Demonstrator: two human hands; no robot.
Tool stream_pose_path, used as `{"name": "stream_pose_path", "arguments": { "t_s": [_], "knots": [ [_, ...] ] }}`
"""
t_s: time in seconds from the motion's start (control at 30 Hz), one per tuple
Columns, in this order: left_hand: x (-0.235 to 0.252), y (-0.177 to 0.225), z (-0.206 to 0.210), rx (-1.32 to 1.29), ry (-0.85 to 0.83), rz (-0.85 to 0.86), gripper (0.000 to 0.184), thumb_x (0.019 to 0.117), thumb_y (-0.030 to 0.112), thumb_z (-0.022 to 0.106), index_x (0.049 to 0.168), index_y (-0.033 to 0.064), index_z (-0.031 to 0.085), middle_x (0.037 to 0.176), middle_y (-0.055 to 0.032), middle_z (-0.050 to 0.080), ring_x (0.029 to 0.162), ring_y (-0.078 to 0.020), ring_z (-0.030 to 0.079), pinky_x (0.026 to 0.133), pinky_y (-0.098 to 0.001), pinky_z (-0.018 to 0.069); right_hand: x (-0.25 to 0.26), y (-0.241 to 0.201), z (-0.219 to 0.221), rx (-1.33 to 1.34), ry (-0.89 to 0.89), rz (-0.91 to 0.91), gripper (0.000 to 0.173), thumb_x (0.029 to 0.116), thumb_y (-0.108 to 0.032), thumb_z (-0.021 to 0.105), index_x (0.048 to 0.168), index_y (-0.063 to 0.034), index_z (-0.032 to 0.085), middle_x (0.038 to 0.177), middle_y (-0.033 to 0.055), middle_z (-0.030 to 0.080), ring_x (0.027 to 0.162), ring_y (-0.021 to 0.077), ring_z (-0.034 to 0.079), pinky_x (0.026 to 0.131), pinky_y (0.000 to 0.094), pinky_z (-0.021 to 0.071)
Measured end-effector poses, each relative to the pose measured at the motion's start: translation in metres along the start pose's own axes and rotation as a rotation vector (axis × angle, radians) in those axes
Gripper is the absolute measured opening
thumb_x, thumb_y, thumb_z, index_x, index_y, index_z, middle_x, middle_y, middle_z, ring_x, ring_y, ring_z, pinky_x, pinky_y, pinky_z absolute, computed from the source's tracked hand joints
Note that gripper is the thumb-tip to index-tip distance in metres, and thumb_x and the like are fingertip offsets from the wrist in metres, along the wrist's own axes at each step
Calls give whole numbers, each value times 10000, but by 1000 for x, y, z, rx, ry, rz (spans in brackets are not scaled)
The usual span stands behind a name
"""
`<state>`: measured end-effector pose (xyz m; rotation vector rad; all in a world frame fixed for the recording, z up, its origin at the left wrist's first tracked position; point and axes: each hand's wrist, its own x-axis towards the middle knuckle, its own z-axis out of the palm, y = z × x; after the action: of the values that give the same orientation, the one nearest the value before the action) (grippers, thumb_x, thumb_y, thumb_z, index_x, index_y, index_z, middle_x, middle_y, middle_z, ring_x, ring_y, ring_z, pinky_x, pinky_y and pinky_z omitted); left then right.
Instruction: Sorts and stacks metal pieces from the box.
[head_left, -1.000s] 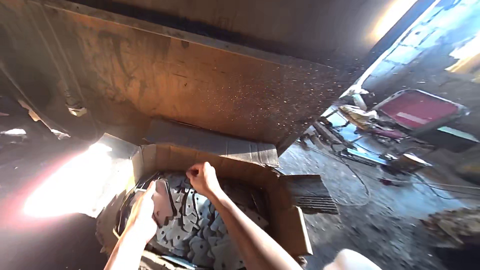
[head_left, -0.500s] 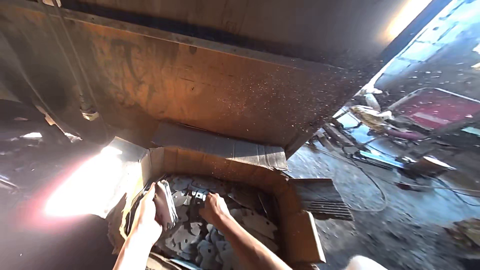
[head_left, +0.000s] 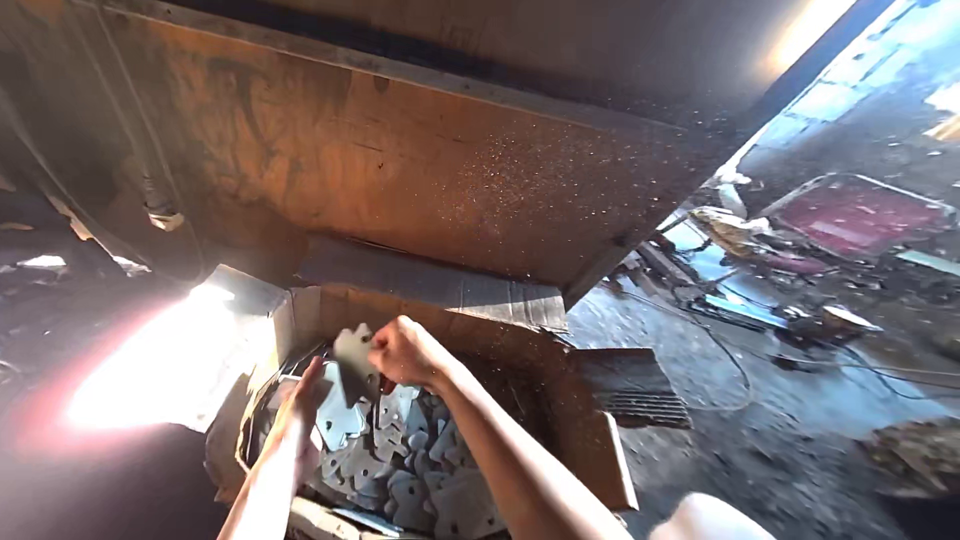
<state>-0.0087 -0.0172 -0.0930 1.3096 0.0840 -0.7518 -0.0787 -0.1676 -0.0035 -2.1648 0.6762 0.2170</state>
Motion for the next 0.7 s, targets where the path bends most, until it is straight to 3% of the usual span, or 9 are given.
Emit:
{"name": "stream_pose_path", "arguments": {
  "t_s": [0.1,0.13,0.17,0.2,0.33,0.4,0.47,0.57,0.7],
  "knots": [
    [5,-2,1,-46,38,-41,389,1100,384,397,1181,63,602,952,-98,660,830,-191,659,706,-394,558,17,5,15,216,-120,34,283,1067,-211,533,1090,41,661,889,137,704,712,161,704,686,330,606],
    [4,0,1,-1,102,-83,400,1096,396,402,1218,67,593,1006,-123,654,869,-224,653,717,-442,553,23,14,19,248,-84,101,337,1075,-282,539,1136,29,655,917,148,710,716,181,710,683,342,609],
    [0,4,-1,54,136,-99,450,1103,404,399,1327,55,572,1176,-163,640,1032,-270,639,843,-512,537,29,26,23,208,-2,177,371,1060,-340,561,1118,11,667,914,158,718,716,209,718,681,373,612],
    [-2,6,-2,117,150,-77,484,1112,401,378,1375,34,550,1267,-191,611,1117,-300,612,910,-542,509,33,39,26,116,63,260,385,1037,-363,586,1116,4,671,953,177,717,768,247,727,721,420,609],
    [-2,6,-10,282,73,109,507,1135,358,255,1319,7,572,1141,-181,626,978,-251,620,842,-458,524,38,92,60,-150,79,425,613,911,-447,725,1305,10,619,1299,230,639,1183,364,645,993,564,518],
    [-1,5,-9,285,77,130,489,1133,354,254,1235,28,604,987,-139,623,804,-215,612,693,-412,524,38,97,77,-144,127,463,686,845,-440,791,1318,21,604,1372,225,590,1259,356,598,1023,549,505],
    [-2,6,-11,290,57,108,467,1133,338,274,1241,22,601,976,-149,619,792,-230,610,687,-425,521,38,93,89,-111,192,525,769,816,-371,822,1395,31,513,1410,242,547,1265,362,593,1010,526,521],
    [-3,2,-15,275,31,146,436,1131,299,280,1261,6,576,983,-144,610,814,-219,603,709,-410,522,41,94,93,-118,231,655,1082,724,-426,894,1528,20,324,1489,317,419,1288,439,548,992,543,530],
    [-4,5,-15,336,24,142,426,1131,297,293,1262,11,579,965,-139,609,778,-210,599,681,-398,520,32,101,83,-111,204,624,1040,722,-411,896,1490,36,355,1384,246,566,1260,353,604,1014,510,523]
  ]
}}
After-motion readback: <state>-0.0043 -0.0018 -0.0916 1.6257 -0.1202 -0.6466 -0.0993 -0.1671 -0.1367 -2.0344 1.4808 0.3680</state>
